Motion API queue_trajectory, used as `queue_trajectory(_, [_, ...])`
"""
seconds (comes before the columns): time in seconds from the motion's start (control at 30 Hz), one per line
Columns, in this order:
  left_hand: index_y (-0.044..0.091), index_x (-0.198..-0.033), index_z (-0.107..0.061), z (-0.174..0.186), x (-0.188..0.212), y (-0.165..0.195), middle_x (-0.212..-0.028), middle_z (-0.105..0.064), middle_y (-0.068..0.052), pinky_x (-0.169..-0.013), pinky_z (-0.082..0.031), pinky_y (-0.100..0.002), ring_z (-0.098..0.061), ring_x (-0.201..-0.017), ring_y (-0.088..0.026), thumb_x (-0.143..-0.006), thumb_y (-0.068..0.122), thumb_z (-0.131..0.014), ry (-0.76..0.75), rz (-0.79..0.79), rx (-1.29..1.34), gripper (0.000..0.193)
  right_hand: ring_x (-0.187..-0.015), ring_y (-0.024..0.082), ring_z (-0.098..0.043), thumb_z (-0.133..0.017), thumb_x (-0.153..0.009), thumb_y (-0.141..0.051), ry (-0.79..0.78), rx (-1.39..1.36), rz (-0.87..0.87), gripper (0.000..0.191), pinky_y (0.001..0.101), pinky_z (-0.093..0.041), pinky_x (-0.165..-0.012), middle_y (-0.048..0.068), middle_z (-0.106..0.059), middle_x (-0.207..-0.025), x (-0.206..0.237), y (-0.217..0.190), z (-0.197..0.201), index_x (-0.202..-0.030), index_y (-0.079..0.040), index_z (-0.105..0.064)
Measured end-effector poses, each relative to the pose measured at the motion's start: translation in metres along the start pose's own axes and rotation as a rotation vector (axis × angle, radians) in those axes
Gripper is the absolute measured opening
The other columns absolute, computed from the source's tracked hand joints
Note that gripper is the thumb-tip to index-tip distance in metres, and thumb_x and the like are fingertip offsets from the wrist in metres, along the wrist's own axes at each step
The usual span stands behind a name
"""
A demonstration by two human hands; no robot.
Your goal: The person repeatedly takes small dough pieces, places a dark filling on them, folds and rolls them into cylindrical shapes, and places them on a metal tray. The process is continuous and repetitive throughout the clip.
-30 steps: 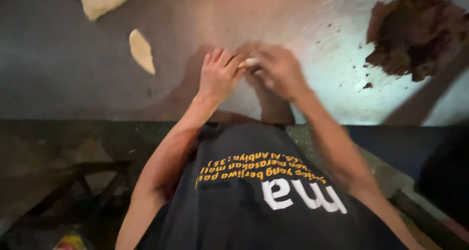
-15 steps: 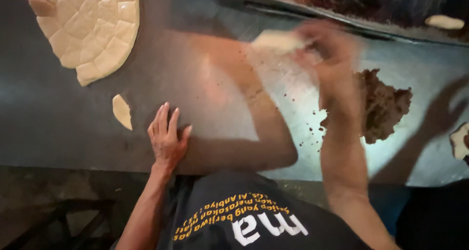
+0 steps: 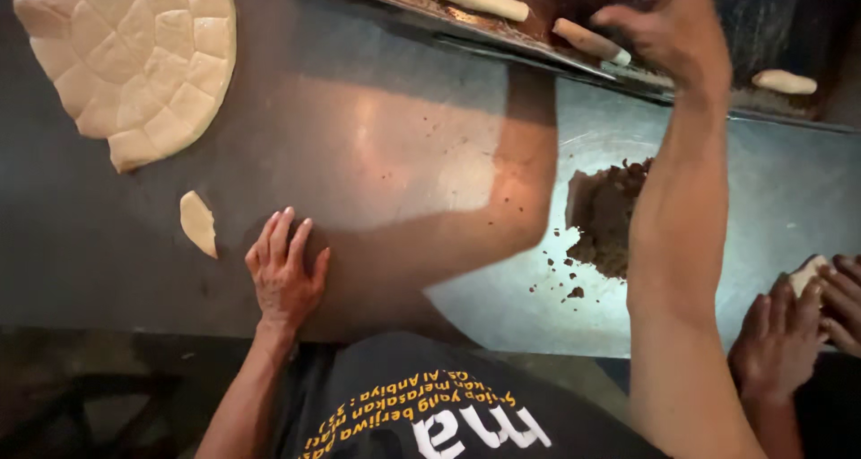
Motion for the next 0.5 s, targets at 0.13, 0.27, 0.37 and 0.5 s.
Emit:
queue_trajectory(0.13, [0.011, -0.137, -0.061, -0.001, 0.0, -0.004, -0.153, -0.051, -0.011, -0.113, -0.036, -0.048, -0.047, -0.144, -0.031, -0.088, 0.031, -0.077, 0.033, -0.018, 0.043, 0.055, -0.089, 0.019, -0.066, -0.085, -0.092, -0.017, -0.175, 0.26, -0.075, 0.028, 0.0345, -0.052, -0.079, 0.012, -0.073, -0.101, -0.013, 0.001, -0.016, -0.113, -0.001, -0.075])
queue_trajectory(0.27, [0.011, -0.135, -0.062, 0.001, 0.002, -0.01, -0.151, -0.052, -0.012, -0.112, -0.036, -0.048, -0.047, -0.143, -0.032, -0.085, 0.029, -0.078, 0.057, 0.001, 0.089, 0.056, -0.088, 0.022, -0.07, -0.084, -0.099, -0.025, -0.175, 0.372, -0.288, 0.031, 0.0346, -0.054, -0.078, 0.011, -0.073, -0.104, -0.017, 0.003, -0.035, -0.122, -0.006, -0.076])
queue_trajectory(0.37, [0.009, -0.126, -0.067, 0.004, -0.006, -0.015, -0.142, -0.058, -0.011, -0.106, -0.04, -0.048, -0.053, -0.133, -0.032, -0.084, 0.026, -0.08, 0.076, -0.008, 0.138, 0.047, -0.103, 0.026, -0.069, -0.075, -0.098, -0.009, 0.137, 0.363, 0.098, 0.036, 0.0369, -0.056, -0.085, 0.017, -0.07, -0.119, -0.004, -0.014, -0.038, -0.131, 0.003, -0.066])
queue_trajectory(0.5, [0.006, -0.123, -0.069, 0.015, -0.063, -0.059, -0.132, -0.066, -0.014, -0.104, -0.048, -0.049, -0.064, -0.123, -0.035, -0.085, 0.019, -0.078, 0.278, -0.112, 0.361, 0.041, -0.104, 0.024, -0.069, -0.059, -0.112, 0.003, 0.41, 0.455, 0.144, 0.019, 0.035, -0.058, -0.092, 0.014, -0.071, -0.117, 0.058, -0.049, -0.054, -0.13, 0.001, -0.066])
Point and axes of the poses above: each hand's wrist, its own x-axis away from the middle knuckle, its own z-axis out of the back of the hand, y = z × x, the point moved 2 cm from there along -x, towards the middle knuckle
